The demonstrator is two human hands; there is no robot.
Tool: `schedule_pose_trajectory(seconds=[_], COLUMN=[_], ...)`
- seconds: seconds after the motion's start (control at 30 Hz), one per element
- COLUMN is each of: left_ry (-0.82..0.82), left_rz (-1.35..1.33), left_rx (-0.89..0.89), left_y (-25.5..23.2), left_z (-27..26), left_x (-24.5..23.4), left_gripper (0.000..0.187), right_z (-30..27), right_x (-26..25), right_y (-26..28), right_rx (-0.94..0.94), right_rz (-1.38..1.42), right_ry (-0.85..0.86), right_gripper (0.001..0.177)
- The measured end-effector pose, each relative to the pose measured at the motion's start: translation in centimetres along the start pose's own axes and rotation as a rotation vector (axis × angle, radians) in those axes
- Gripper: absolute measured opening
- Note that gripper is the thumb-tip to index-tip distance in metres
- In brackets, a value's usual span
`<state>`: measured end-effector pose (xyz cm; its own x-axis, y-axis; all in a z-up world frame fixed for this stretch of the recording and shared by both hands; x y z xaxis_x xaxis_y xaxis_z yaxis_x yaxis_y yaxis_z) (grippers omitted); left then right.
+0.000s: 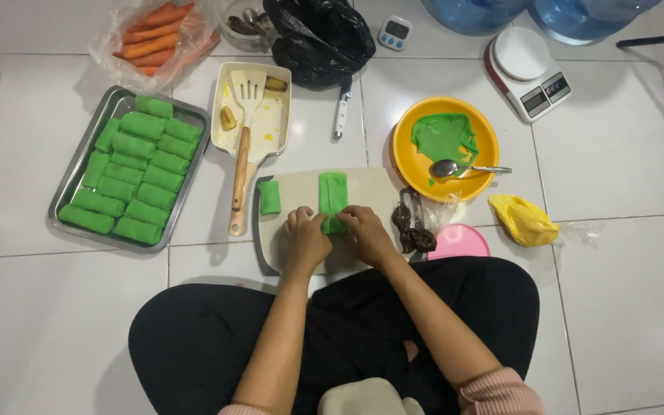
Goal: The person sits on the floor and spreads brown filling onto a flattened green dough sheet using a spatula, then folds and rolls the sheet into a roll and places it on a tray with other finished rolls. They repeat the process with another dough sheet, pressing and shaping the dough by hand.
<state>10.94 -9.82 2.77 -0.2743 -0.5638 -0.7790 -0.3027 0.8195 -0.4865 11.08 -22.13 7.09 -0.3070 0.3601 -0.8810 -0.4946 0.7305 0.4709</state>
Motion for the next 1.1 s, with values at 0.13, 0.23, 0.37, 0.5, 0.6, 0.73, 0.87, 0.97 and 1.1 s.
schedule_pose_trajectory(seconds=[0.13,0.23,0.37,0.5,0.6,0.73,0.87,0.97,1.1], left_ry=[0.06,0.097,0.076,0.051,0.052,0.076,0.065,0.051,-0.059], left_rz=[0.014,0.047,0.063,0.075,0.082,0.081,0.102,0.105,0.142], left_rx=[-0.016,-0.034,-0.003,0.041,0.049,0.047,0.071,0.082,0.156], left_y=[0.0,0.2,-0.3,-0.3,-0.1,-0.2,-0.4,-0.3,-0.4], left_z=[0.0,0.2,0.3,0.3,0.3,0.2,0.1,0.1,0.0], left_x=[0.3,0.8,0.5,0.8,1.3,1.3,1.3,1.4,1.6], left_gripper=[0.048,0.047,0.047,0.046,0.048,0.051,0.054,0.055,0.052], right_z=[1.0,1.0,1.3,1.3,1.3,1.3,1.4,1.4,1.4], right_x=[1.0,0.7,1.5,1.6,2.5,2.8,2.8,3.1,3.5], right_y=[0.7,1.2,0.5,0.6,0.0,-0.3,-0.4,-0.6,-1.0], right_rx=[-0.075,-0.084,-0.072,-0.058,-0.031,-0.025,-0.013,-0.009,0.004], right_rz=[-0.134,-0.189,-0.193,-0.213,-0.189,-0.192,-0.191,-0.193,-0.188], right_ry=[0.025,0.053,0.077,0.085,0.1,0.108,0.131,0.136,0.135], right_gripper=[0.045,0.047,0.046,0.041,0.04,0.041,0.041,0.04,0.041])
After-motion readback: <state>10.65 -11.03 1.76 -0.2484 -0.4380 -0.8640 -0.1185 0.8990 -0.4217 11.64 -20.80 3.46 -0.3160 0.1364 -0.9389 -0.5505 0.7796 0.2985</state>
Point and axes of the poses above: each hand's wrist, its own z-axis towards the middle knuckle, its own x-axis out of the palm, y = z × x, the point moved 10 cm from there along z, towards the middle knuckle, and after that the axes turned 10 degrees about -x, right-handed, at the moved point
